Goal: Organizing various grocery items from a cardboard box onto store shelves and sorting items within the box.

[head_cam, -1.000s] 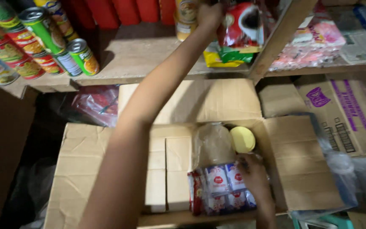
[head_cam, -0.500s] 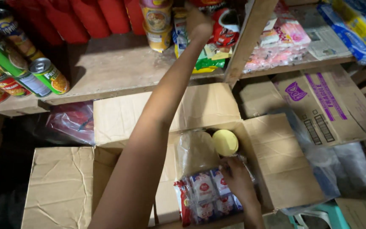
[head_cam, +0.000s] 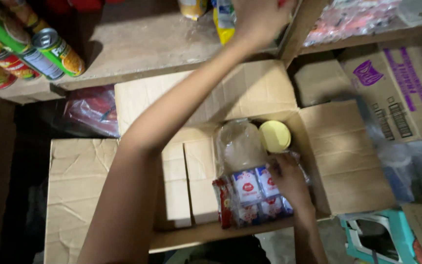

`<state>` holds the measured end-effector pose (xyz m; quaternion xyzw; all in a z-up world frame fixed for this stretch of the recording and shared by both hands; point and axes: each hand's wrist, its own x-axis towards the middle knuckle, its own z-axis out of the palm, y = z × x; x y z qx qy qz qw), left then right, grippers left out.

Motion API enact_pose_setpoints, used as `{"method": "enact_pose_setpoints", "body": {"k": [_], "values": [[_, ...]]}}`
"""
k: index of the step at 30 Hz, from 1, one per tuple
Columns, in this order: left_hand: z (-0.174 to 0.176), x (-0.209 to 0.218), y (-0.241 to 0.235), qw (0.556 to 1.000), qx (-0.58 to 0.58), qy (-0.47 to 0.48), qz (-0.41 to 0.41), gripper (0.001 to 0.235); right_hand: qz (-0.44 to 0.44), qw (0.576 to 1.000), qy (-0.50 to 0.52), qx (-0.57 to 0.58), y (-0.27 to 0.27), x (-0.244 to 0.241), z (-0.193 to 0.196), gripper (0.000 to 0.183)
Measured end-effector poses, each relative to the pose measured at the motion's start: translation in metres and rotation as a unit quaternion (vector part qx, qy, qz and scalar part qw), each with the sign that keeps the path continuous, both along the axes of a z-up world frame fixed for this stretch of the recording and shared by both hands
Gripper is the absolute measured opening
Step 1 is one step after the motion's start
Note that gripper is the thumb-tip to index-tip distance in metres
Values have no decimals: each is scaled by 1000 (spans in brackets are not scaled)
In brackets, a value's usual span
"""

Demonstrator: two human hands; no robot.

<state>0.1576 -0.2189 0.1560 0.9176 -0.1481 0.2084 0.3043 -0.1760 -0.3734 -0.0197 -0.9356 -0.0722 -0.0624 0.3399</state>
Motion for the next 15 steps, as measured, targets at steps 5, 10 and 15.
{"method": "enact_pose_setpoints", "body": {"k": [5,10,15], "values": [[-12,-154,62,976,-77,-18,-204,68,36,999,-32,12,-1,2,0,25],[-25,-202,119,966,-93,128,-205,39,36,994,64,81,4,17,0,44],[-84,-223,166,958,33,233,-166,29,96,991,-52,-81,-8,80,-37,61]]}}
